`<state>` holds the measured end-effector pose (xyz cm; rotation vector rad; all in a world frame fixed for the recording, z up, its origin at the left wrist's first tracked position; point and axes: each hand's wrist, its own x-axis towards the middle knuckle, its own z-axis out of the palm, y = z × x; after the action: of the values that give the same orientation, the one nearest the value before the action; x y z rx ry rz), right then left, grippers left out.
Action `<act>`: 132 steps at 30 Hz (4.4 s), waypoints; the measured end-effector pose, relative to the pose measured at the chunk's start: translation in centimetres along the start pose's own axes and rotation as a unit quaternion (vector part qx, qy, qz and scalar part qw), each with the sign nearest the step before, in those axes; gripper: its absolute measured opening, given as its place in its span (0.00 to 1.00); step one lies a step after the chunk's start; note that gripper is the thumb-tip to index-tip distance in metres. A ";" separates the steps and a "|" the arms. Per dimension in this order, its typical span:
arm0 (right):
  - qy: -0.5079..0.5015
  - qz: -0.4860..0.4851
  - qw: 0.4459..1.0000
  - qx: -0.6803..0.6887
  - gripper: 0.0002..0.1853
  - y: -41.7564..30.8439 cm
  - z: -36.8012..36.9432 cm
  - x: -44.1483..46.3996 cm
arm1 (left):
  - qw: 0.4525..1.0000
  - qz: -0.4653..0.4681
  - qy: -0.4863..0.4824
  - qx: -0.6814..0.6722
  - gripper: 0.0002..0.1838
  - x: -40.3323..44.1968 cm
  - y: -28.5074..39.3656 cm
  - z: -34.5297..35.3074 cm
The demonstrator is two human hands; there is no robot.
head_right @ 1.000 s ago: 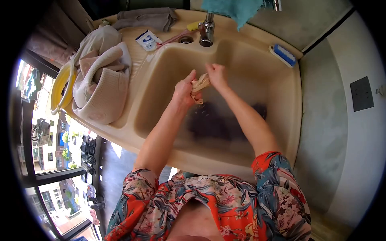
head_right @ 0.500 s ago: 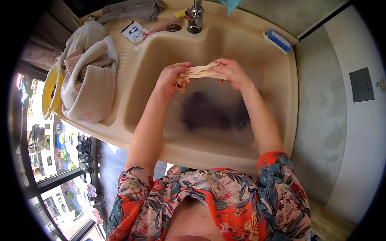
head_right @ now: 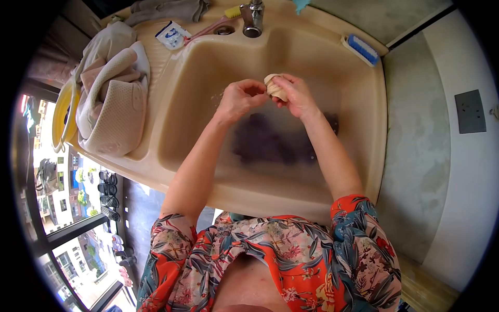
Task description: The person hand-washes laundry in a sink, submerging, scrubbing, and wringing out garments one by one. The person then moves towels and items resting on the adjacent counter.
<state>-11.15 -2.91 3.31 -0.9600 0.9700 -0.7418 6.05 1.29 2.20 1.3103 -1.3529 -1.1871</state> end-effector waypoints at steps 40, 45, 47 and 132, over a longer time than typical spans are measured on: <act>0.039 -0.056 0.994 -0.081 0.11 -0.8 0.1 -0.3 | 0.963 -0.164 -0.152 -0.148 0.20 0.3 0.0 -0.5; 0.046 -0.042 0.992 -0.108 0.10 -0.7 0.2 0.0 | 0.970 -0.109 -0.148 -0.156 0.14 -0.3 0.8 -0.5; 0.040 -0.029 0.990 -0.130 0.10 -0.5 0.0 0.1 | 0.994 -0.059 -0.086 -0.040 0.13 -0.3 0.6 -0.2; 0.197 -0.342 0.801 -0.449 0.16 3.2 6.8 6.7 | 0.853 -0.273 0.171 -0.410 0.17 0.3 1.4 0.2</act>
<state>-1.97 -5.21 -0.20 -2.1269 1.3984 -1.1356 5.59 1.01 3.51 1.1806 -0.1155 -1.5631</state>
